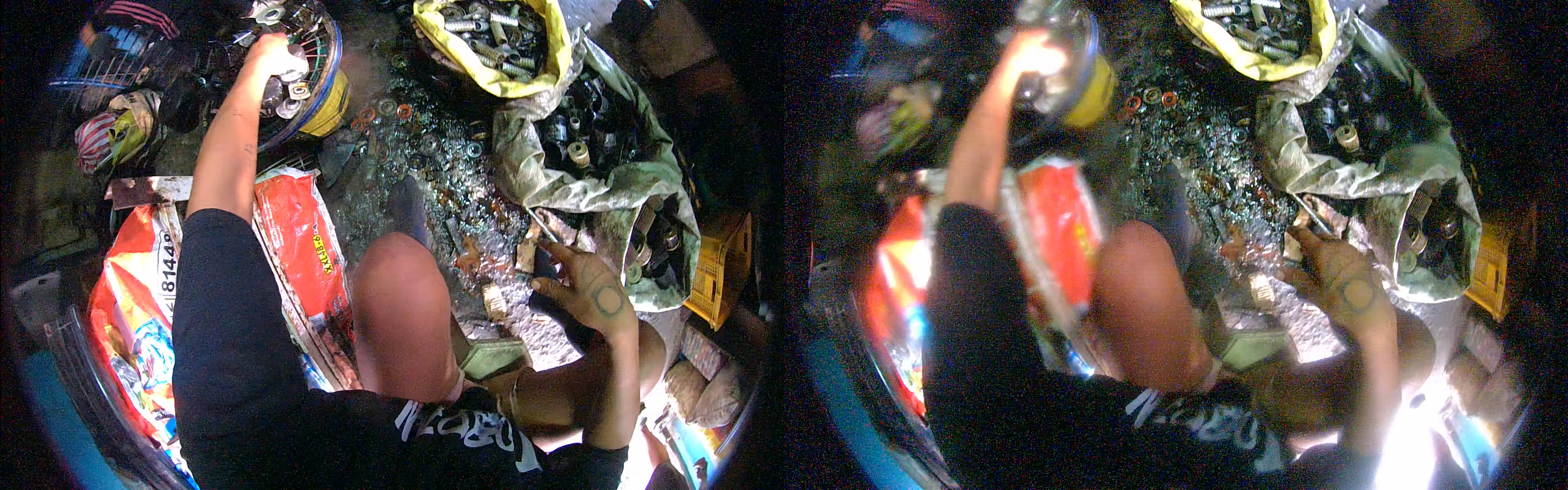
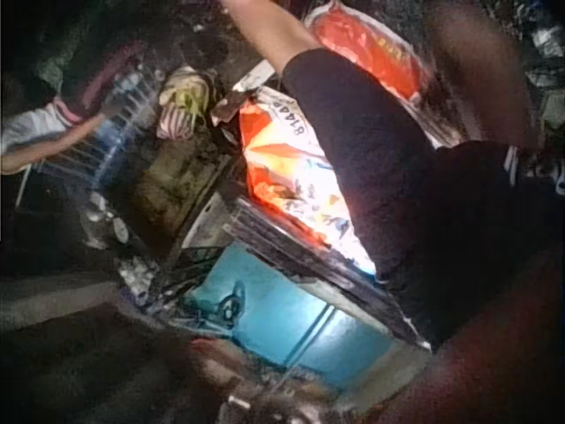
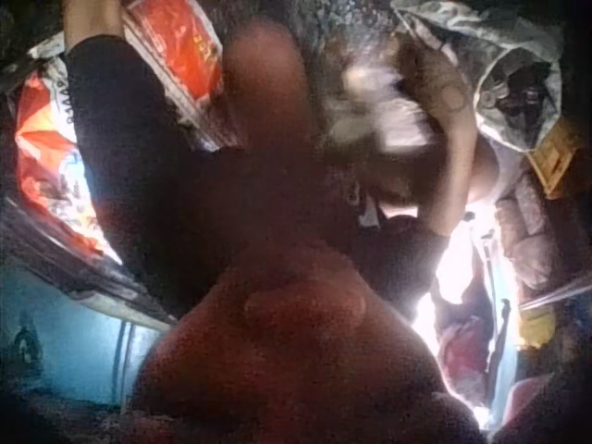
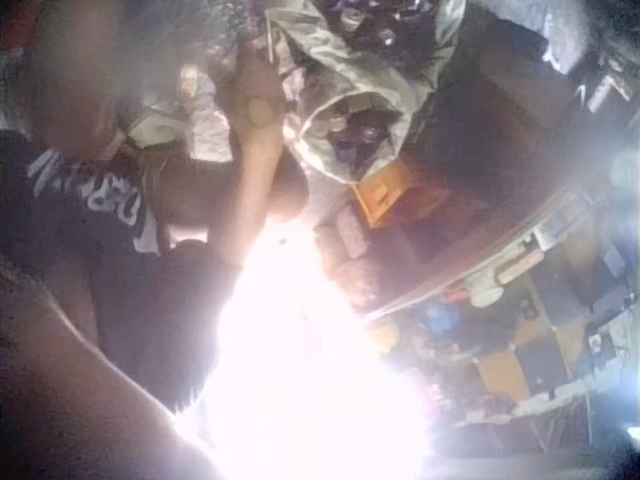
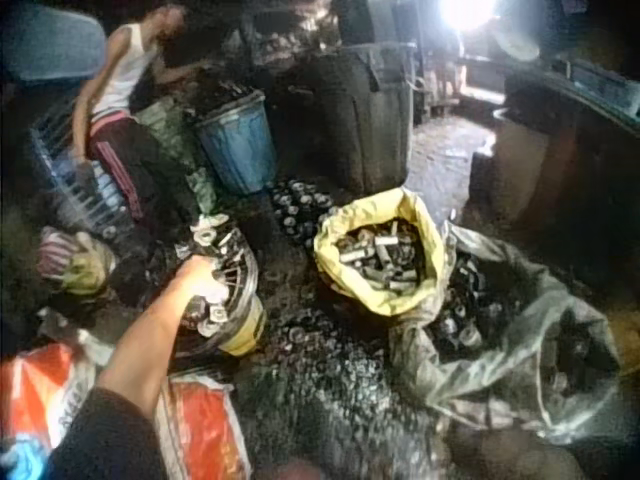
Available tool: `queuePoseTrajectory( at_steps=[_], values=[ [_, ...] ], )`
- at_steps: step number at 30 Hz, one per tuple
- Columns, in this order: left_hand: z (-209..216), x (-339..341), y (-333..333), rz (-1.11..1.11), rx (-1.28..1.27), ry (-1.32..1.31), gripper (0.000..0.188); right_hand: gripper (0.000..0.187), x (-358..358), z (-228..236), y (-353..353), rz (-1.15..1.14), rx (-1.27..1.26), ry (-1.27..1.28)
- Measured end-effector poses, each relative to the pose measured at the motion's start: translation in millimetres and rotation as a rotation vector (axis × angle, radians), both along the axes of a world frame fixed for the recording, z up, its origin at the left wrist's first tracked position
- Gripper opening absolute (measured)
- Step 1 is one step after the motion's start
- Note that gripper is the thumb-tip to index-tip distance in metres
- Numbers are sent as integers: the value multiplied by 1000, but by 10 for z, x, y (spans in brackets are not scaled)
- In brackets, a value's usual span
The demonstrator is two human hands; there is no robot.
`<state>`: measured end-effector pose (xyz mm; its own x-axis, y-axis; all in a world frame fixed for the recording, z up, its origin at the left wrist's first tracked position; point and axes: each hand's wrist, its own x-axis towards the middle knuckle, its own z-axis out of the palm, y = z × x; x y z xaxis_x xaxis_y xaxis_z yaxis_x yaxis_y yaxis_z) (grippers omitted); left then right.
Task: The person sits on the floor and uses a metal rod to pry apart cylindrical mechanical parts. They repeatedly pick up parts, separate them, and place the components into nearby sacks. The person also briefly handles a large metal sheet and adjusts items on a rack.
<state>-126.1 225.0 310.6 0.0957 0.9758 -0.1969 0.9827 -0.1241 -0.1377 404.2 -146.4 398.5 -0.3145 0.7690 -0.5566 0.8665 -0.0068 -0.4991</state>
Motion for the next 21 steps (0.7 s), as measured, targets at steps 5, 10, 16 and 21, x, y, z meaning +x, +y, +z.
queuePoseTrajectory(
  at_steps=[5,10,16,21],
  values=[
    [5,-106,-105,-84,89,-145,73,60,-8,9,-28,7,28,7],
    [264,-236,-191,-92,-20,-528,49,62,-25,6,-19,-2,13,5],
    [316,919,-989,-66,63,-957,41,60,18,-26,-12,20,-22,-26],
    [-978,1475,-1507,91,-71,-895,51,61,-129,-4,9,68,-61,-77]
  ],
)
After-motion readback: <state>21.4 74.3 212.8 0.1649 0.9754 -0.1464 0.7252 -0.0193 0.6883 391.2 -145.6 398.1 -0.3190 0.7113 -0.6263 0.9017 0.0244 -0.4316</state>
